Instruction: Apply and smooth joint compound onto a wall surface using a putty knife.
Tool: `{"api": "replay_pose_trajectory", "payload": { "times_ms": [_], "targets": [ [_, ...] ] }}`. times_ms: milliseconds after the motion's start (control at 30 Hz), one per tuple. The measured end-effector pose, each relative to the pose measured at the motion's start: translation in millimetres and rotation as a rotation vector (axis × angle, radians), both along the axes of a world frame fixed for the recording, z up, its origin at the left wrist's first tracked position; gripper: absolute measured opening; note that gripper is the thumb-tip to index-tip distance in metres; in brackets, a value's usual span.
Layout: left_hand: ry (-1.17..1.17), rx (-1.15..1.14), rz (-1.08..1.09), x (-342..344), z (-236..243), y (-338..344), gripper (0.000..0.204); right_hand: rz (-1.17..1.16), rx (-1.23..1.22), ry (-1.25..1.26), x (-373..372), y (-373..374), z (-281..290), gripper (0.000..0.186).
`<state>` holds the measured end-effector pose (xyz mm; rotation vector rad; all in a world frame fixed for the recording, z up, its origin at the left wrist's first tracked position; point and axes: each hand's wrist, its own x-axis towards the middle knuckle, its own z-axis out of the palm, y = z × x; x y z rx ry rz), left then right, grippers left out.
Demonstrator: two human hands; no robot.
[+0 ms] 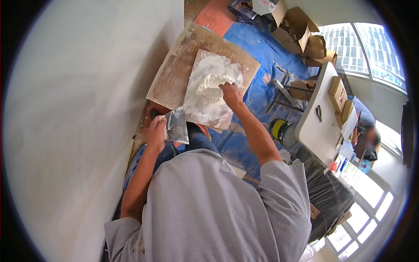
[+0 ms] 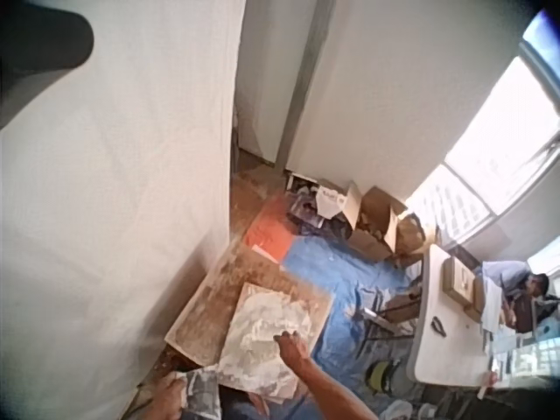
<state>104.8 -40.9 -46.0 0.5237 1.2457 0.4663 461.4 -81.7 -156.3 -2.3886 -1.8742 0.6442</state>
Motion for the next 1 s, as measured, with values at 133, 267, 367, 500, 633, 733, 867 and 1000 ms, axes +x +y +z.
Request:
{"api": "replay_pose_trajectory", "payload": {
  "times_ms": [133, 267, 367, 500, 633, 733, 867, 1000],
  "targets": [
    [0.002, 0.012, 0.009, 4.1, 3.8, -3.0, 0.017, -0.129, 0.117, -0.132, -9.9, 20.1, 11.6, 0.042],
    [-0.009, 0.005, 0.016, 6.8, 1.0, -3.4, 0.018, -0.087, -0.002, -0.017, -24.2, -5.4, -16.5, 0.046],
    [0.0, 0.009, 0.046, -1.2, 0.4, -5.0, 0.017, 0.019, 0.011, -0.005, -3.4, 0.3, -6.8, 0.047],
    [0.015, 0.016, 0.063, -1.6, -2.4, -4.3, 0.016, -0.142, 0.098, -0.084, -6.5, 20.7, 11.9, 0.045],
    [-0.008, -0.003, 0.022, -11.9, -15.5, -6.6, 0.016, -0.127, -0.029, -0.047, -38.2, 1.9, -19.3, 0.043],
    [-0.021, 0.019, 0.005, -8.8, -12.4, -5.0, 0.016, 0.011, -0.144, -0.069, -7.5, 6.9, -13.5, 0.044],
    [0.012, -0.006, -0.004, -9.4, -9.4, -2.0, 0.016, -0.185, -0.007, -0.032, -4.2, 17.4, 0.5, 0.044],
    [0.003, 0.003, -0.007, -10.7, -9.7, -5.9, 0.014, -0.107, -0.057, -0.058, -27.2, 4.4, -18.8, 0.046]
  ]
}}
